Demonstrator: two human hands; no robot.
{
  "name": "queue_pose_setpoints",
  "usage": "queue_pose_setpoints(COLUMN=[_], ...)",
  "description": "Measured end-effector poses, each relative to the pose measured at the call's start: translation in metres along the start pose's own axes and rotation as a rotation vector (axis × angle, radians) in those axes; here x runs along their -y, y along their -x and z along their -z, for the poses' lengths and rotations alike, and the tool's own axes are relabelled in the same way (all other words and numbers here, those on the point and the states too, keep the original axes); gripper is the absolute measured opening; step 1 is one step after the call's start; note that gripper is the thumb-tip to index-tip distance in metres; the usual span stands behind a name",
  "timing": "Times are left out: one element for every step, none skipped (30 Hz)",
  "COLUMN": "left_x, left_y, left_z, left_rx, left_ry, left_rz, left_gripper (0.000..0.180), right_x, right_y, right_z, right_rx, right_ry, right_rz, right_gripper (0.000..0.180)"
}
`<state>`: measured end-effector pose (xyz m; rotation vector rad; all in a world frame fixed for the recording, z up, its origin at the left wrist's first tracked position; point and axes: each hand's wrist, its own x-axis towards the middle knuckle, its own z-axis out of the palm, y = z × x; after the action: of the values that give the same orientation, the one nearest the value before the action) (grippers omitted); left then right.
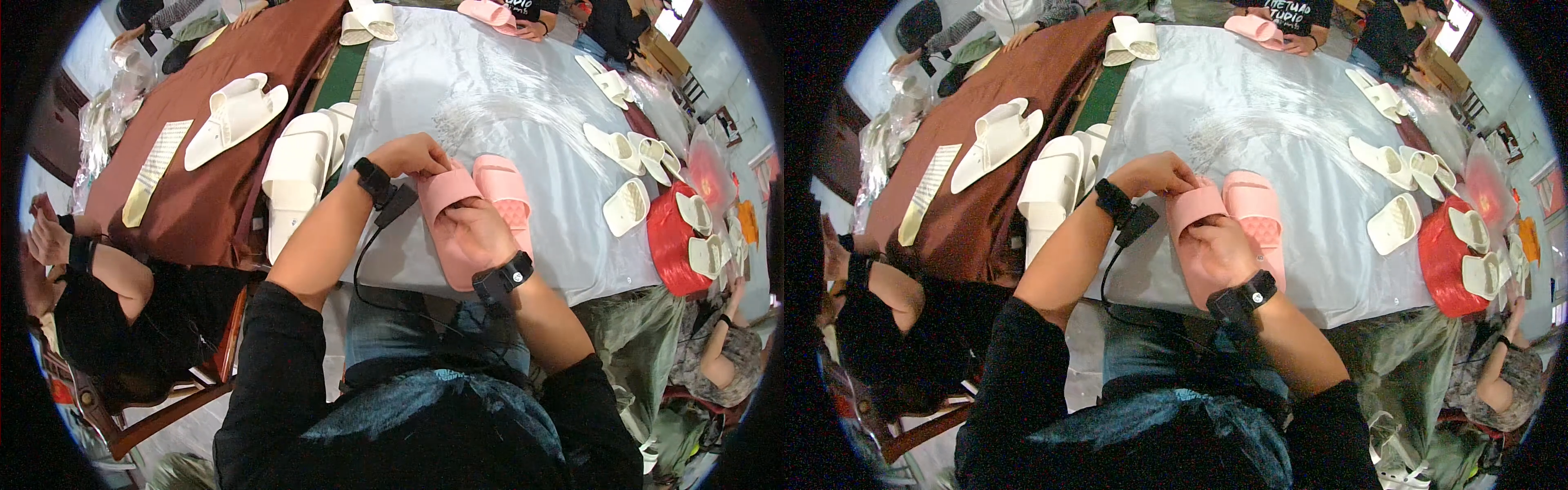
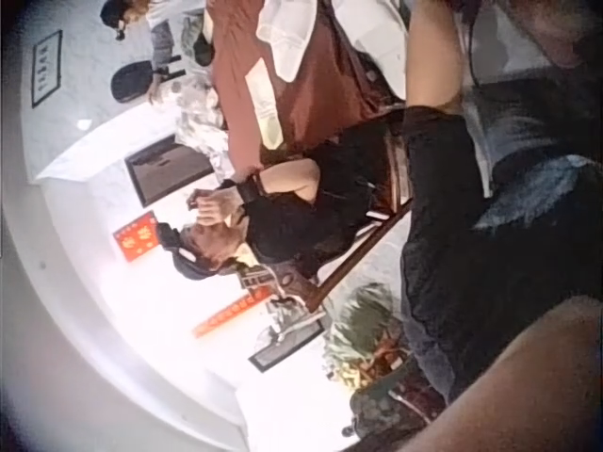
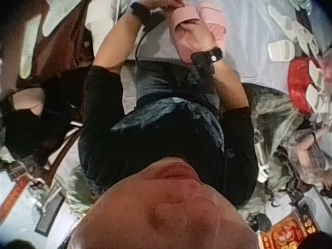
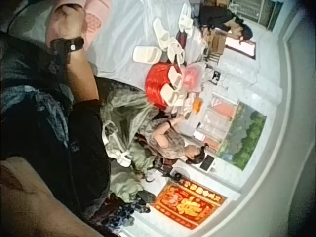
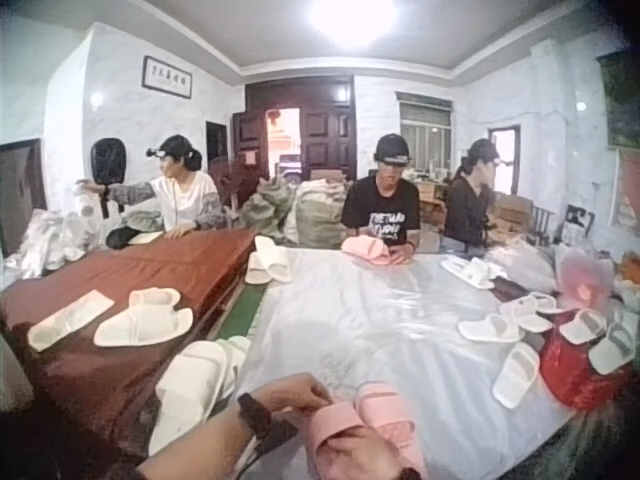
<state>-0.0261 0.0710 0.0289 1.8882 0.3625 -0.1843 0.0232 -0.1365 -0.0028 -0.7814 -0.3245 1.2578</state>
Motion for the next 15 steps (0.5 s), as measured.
queue_pose_setpoints(left_x=[0.001, 0.001, 0.001, -0.002, -0.005, -0.008, -0.011, -0.014, -0.017, -0.018, -0.018, -0.019, -0.019, -0.019, -0.019], left_y=[0.002, 0.002, 0.002, 0.002, 0.002, 0.001, 0.001, 0.000, -0.001, 0.000, 0.000, 0.000, -0.001, -0.001, -0.002], left_z=[0.000, 0.000, -0.001, -0.002, -0.003, -0.005, -0.007, -0.009, -0.011, -0.012, -0.013, -0.013, -0.012, -0.012, -0.011], left_rx=[0.002, 0.000, -0.016, -0.030, -0.029, -0.096, -0.163, -0.161, -0.242, -0.323, -0.320, -0.320, -0.321, -0.320, -0.298], left_ry=[0.024, 0.018, -0.005, -0.028, -0.034, -0.160, -0.286, -0.292, -0.400, -0.507, -0.510, -0.490, -0.471, -0.475, -0.444], left_rz=[-0.011, -0.006, -0.030, -0.056, -0.052, -0.062, -0.071, -0.068, -0.060, -0.049, -0.044, -0.003, 0.035, 0.038, 0.049], left_gripper=[0.019, 0.019, 0.020, 0.021, 0.021, 0.023, 0.025, 0.025, 0.026, 0.027, 0.027, 0.027, 0.028, 0.028, 0.028], right_x=[0.000, -0.001, -0.004, -0.008, -0.011, -0.014, -0.015, -0.015, -0.016, -0.013, -0.012, -0.014, -0.014, -0.015, -0.015], right_y=[0.001, 0.001, 0.000, -0.003, -0.005, -0.006, -0.007, -0.008, -0.008, -0.005, -0.004, -0.004, -0.004, -0.004, -0.004], right_z=[-0.003, -0.005, -0.006, -0.005, -0.002, 0.003, 0.004, 0.005, 0.007, -0.001, -0.005, -0.004, -0.003, -0.002, -0.001], right_rx=[-0.040, -0.080, -0.075, -0.078, -0.082, -0.079, -0.103, -0.128, -0.127, -0.157, -0.186, -0.186, -0.192, -0.199, -0.197], right_ry=[0.015, 0.029, 0.023, -0.020, -0.063, -0.068, -0.040, -0.012, -0.018, -0.058, -0.097, -0.103, -0.061, -0.019, -0.023], right_rz=[0.021, 0.041, 0.041, 0.065, 0.088, 0.090, 0.101, 0.111, 0.113, 0.116, 0.118, 0.116, 0.117, 0.116, 0.116], right_gripper=[0.033, 0.033, 0.033, 0.035, 0.037, 0.037, 0.037, 0.036, 0.036, 0.034, 0.032, 0.032, 0.029, 0.026, 0.026])
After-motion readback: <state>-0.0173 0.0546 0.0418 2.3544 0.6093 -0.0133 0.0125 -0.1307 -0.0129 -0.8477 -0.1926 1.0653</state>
